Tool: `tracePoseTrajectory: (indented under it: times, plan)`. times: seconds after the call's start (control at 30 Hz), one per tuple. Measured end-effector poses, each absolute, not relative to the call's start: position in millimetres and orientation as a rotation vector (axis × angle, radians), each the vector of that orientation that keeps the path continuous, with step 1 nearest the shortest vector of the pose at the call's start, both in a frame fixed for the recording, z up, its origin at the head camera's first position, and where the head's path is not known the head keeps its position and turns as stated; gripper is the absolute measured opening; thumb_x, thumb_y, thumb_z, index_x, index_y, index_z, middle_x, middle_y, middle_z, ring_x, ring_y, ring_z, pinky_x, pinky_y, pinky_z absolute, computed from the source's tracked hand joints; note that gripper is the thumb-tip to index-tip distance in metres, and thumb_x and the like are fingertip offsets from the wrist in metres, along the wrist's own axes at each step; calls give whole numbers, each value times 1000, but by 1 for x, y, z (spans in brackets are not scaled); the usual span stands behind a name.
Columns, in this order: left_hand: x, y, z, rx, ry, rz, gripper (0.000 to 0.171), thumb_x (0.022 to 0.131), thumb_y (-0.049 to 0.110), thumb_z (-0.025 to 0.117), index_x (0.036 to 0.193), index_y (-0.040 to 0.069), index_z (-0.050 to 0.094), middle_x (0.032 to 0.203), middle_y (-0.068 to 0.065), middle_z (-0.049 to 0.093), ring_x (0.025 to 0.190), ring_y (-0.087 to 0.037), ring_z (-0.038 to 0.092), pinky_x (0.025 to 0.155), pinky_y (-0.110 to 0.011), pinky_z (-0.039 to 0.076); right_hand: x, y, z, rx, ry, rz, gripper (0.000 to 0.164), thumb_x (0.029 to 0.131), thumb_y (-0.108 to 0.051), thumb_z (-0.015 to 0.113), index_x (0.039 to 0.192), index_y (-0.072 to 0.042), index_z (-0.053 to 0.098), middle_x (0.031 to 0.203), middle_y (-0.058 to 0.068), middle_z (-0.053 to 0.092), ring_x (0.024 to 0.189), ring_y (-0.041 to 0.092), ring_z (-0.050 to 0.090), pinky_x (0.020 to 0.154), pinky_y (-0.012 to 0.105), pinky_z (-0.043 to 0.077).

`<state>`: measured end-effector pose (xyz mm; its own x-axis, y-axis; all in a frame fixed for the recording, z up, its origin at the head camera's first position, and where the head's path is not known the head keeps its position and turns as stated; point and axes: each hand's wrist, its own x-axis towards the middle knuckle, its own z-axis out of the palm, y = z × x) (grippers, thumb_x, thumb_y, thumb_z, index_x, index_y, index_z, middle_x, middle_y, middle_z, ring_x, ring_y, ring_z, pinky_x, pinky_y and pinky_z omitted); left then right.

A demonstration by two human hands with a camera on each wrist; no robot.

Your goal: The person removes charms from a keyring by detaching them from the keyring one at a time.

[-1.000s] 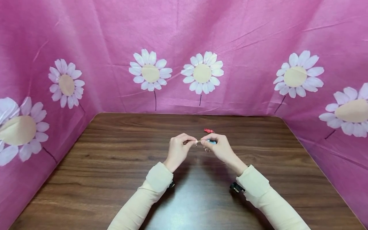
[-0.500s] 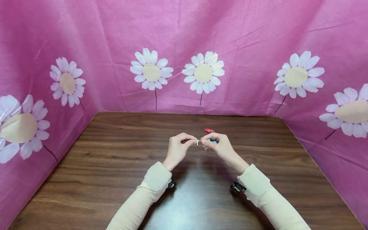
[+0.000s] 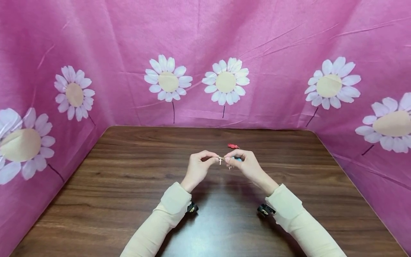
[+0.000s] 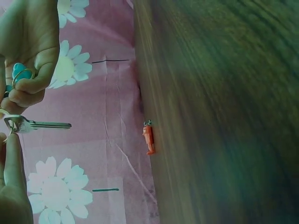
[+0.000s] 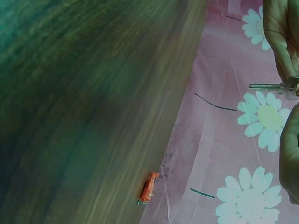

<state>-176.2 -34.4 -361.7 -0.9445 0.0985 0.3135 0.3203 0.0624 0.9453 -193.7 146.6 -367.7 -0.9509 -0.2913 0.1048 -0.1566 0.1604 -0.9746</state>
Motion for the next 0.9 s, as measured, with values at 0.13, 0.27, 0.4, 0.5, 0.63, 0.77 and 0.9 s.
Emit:
tracePoseTrajectory:
  times: [0.13,0.27,0.4,0.5,0.63,0.77,0.9]
  plan:
    - [-177,-34,-363,-403,-2155,-2058,14,78,-1,67,88,-11,67,86,-26,66,68,-3,56,63,-17,46,-194,147,-368,-478,2305,-1911,25,83,-10,65,98,9,62,66,-5,64,64,8,60,66,36,55]
    - [-186,-33,-378,-375,-2128,-2131,14,78,0,68,89,-9,68,86,-24,67,68,-2,58,63,-18,48,-194,147,-367,-500,2304,-1901,22,83,-9,65,97,8,63,66,-5,64,63,9,59,64,33,54]
    - [-193,-32,-391,-320,-2074,-2232,17,78,1,69,90,-10,67,82,-16,69,69,-4,61,66,-23,51,-194,148,-366,-506,2279,-1901,23,83,-9,65,97,9,62,67,-4,64,63,8,58,64,32,54]
    - [-192,-32,-392,-299,-2023,-2324,14,78,0,68,89,-8,67,77,-5,70,70,-5,63,71,-28,54,-194,147,-367,-523,2263,-1904,25,83,-11,65,98,9,62,68,-3,64,64,8,59,64,31,54]
    - [-194,-39,-384,-241,-1767,-2545,9,81,-3,63,81,4,68,76,1,69,73,-9,64,75,-29,54,-200,155,-375,-484,2251,-1922,28,83,-13,65,100,10,61,71,-2,65,66,8,60,66,32,54]
    - [-198,-52,-375,-137,-1591,-2560,17,82,-3,62,79,12,68,78,2,69,74,-9,65,76,-24,54,-208,173,-388,-284,2174,-2008,34,86,-9,62,106,16,54,71,-2,64,66,8,60,67,28,53]
    - [-200,-64,-374,-99,-1724,-2400,7,81,-3,64,85,0,67,78,3,69,74,-7,65,73,-22,54,-214,183,-395,-166,2146,-1998,39,86,-9,61,112,18,49,75,-3,64,68,7,59,67,23,53]
